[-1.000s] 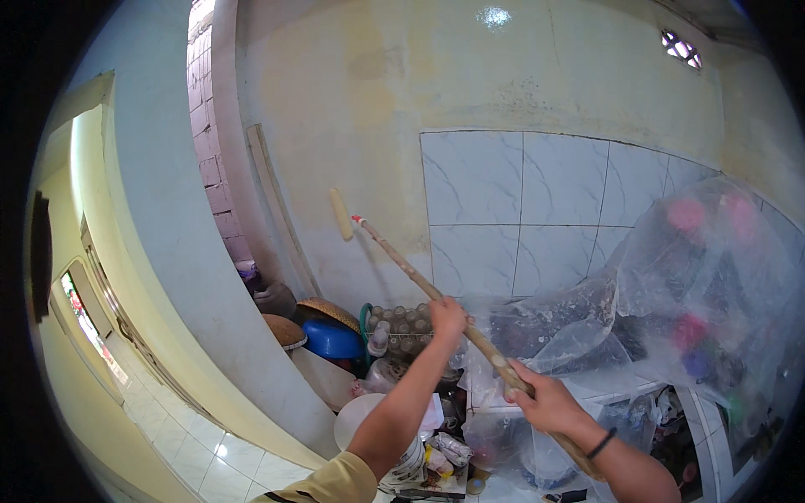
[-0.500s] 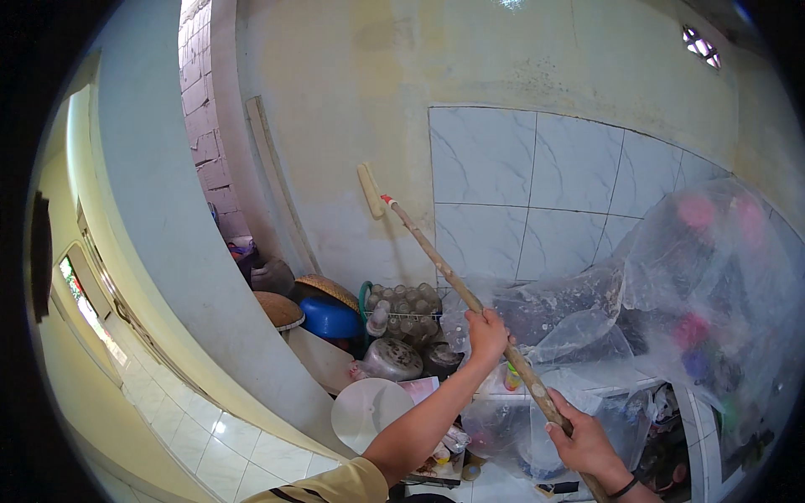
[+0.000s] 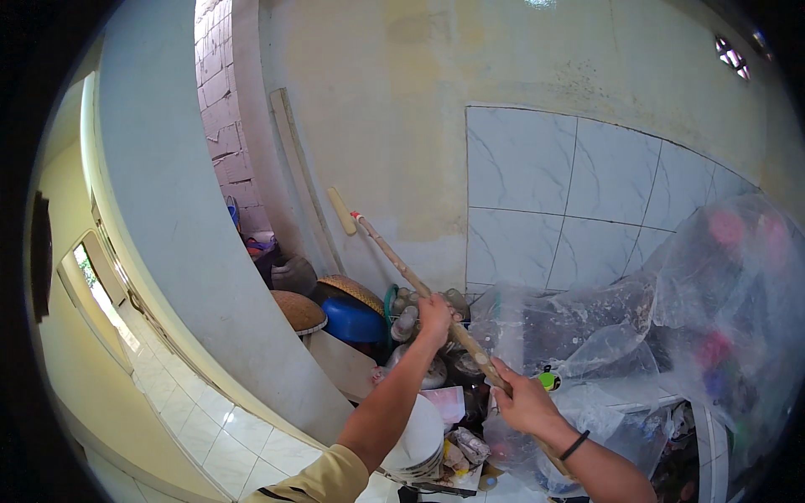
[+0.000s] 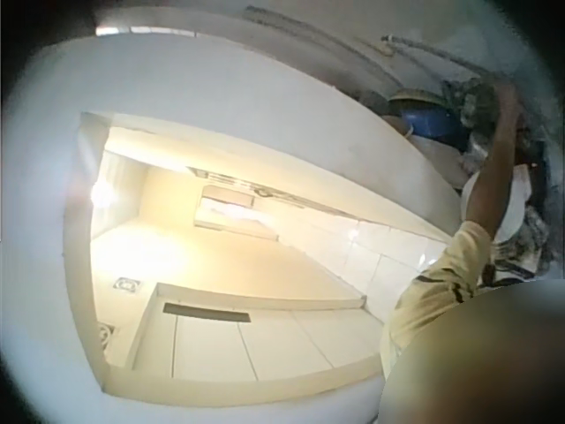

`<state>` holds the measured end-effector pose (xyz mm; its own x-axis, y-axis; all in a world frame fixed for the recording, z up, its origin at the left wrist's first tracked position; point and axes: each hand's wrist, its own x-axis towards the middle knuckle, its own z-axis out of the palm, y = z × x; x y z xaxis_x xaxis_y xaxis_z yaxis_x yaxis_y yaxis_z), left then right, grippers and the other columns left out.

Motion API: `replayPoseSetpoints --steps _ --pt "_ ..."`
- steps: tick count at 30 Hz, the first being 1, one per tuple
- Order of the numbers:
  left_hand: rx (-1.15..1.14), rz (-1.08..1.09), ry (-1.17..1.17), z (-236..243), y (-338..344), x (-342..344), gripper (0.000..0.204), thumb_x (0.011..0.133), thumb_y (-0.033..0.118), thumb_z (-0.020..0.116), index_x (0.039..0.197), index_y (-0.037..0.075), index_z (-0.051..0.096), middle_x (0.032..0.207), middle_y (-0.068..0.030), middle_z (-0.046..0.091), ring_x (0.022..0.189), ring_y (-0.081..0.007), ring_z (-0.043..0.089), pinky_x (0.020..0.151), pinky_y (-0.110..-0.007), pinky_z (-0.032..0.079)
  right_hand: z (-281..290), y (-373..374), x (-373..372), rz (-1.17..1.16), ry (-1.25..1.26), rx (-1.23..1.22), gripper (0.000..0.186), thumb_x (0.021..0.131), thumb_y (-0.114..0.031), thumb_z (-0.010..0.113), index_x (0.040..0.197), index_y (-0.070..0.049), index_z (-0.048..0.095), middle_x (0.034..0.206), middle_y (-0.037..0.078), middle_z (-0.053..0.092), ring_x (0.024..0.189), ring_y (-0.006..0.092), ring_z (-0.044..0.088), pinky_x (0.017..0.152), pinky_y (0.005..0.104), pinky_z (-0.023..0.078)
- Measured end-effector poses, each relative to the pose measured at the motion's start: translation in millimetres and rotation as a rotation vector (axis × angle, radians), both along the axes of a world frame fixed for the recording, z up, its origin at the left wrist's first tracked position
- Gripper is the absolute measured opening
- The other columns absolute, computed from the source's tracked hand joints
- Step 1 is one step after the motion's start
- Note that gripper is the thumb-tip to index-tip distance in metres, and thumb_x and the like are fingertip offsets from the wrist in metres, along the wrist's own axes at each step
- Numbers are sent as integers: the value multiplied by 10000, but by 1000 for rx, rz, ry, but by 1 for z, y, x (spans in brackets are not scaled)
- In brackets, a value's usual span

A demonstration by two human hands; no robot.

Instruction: The person paints an interior wall using a long-handled paint roller.

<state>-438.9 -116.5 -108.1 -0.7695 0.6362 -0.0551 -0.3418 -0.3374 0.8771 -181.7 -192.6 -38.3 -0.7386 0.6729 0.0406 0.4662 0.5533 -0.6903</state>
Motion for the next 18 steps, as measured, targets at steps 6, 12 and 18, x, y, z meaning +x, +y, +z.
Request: replayPoseSetpoints --steps 6,12,18 --pt "25 28 -92 -2 -6 -28 149 963 180 369 923 39 340 734 -92 430 528 -156 440 432 -323 436 -29 13 -33 48 30 35 573 862 -200 569 1402 -181 379 987 273 626 932 432 599 819 432 483" --pt "-50 -16 -17 -45 -2 -9 154 979 198 375 937 65 311 732 -80 431 521 -154 436 425 -326 434 -37 -8 -1 -6 21 -74 585 861 -201 573 1410 -201 371 864 254 641 832 414 632 747 408 495" --pt "-132 -15 164 -66 -5 85 224 959 205 403 974 12 290 659 -119 505 459 -215 551 389 -355 481 -44 -37 72 -155 -45 -123 590 842 -189 595 1397 -177 394 802 241 639 765 398 646 683 389 504"
